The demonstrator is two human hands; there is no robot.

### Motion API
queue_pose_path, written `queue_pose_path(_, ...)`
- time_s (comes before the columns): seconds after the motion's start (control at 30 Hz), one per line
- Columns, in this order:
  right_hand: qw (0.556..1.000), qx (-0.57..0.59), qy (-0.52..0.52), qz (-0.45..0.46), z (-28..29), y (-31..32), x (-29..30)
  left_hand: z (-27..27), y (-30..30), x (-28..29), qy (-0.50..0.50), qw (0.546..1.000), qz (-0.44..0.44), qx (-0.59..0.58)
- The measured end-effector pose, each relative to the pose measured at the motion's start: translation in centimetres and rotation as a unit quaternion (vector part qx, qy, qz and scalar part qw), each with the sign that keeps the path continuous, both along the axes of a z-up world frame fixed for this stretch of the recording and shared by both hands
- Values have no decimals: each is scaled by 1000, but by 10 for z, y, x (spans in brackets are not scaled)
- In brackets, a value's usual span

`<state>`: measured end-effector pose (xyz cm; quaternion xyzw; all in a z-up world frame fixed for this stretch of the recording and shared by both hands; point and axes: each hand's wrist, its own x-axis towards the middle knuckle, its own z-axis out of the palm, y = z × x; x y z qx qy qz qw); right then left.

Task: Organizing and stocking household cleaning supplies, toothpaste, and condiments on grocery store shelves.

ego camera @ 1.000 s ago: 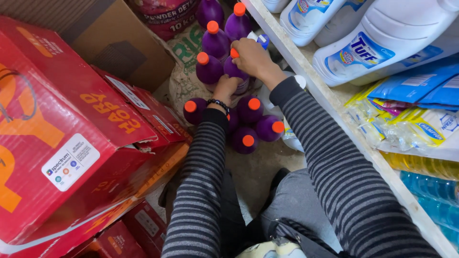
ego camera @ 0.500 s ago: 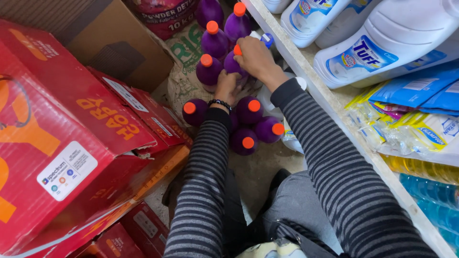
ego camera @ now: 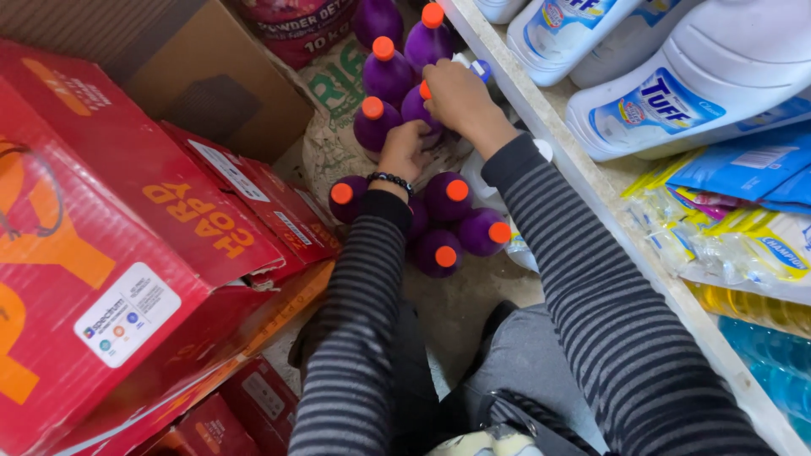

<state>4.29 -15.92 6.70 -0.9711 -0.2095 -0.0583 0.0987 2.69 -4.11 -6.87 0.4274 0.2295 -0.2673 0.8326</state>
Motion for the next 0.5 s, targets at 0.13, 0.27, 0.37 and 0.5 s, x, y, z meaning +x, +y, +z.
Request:
queue_pose_path(0.13,990,58,-117,44,35,26,-8,-30,19,1,46,995,86,-33)
queue_pose_path(0.27,988,115,-19,100,14,53,6,-22,42,0,9,989,147,-22)
queue_pose_path(0.37,990,35,113,81,6,74,-6,9,54,-14,108,968,209,-90)
queue_pose_path(0.5,996,17,51,77,-23,79,-10,4,56,-15,89,970,190,-121)
